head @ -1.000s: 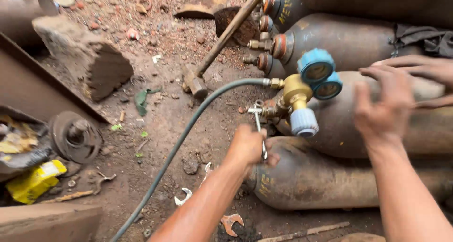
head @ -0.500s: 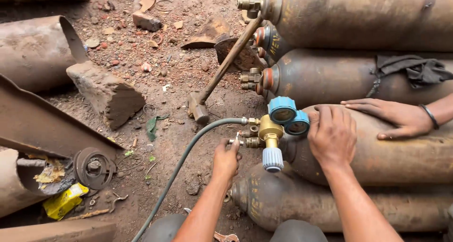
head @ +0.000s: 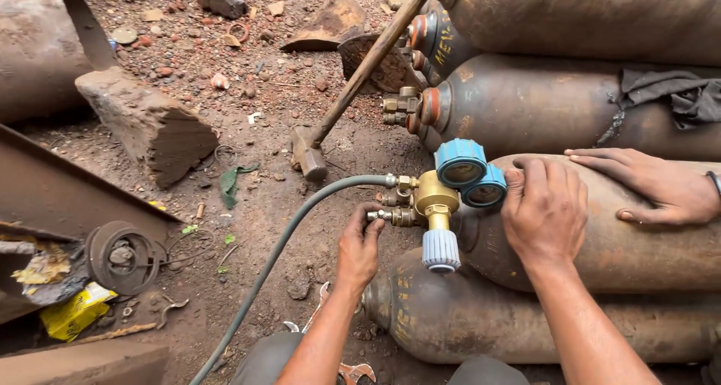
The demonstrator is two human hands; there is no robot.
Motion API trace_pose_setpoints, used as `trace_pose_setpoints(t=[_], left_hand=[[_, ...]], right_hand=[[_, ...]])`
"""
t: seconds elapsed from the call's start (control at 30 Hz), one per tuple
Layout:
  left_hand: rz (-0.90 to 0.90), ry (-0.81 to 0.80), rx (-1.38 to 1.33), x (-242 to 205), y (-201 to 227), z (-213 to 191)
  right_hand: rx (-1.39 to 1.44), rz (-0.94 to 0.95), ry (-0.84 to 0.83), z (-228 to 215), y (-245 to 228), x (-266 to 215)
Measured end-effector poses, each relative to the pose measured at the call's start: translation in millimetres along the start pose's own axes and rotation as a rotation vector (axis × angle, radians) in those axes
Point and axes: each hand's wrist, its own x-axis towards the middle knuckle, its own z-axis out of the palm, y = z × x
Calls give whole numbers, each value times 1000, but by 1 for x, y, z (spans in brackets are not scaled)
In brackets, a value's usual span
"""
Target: Connect a gas regulator and hose to a cylinder using a wrench.
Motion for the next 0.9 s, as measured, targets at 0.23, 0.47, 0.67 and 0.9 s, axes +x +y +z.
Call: trace_pose_setpoints(t=[0.23, 0.47, 0.67, 0.9], left_hand=[[-6, -39, 181, 10, -23, 7], [-151, -47, 60, 0, -23, 20], [-156, 7, 241, -1, -63, 22], [-173, 186, 218, 13, -116, 41]], right_hand=[[23, 0, -2, -1, -3, 1], [-46, 12, -19, 4, 3, -3], [9, -4, 14, 2, 1, -4], [12, -24, 58, -2, 1, -1]])
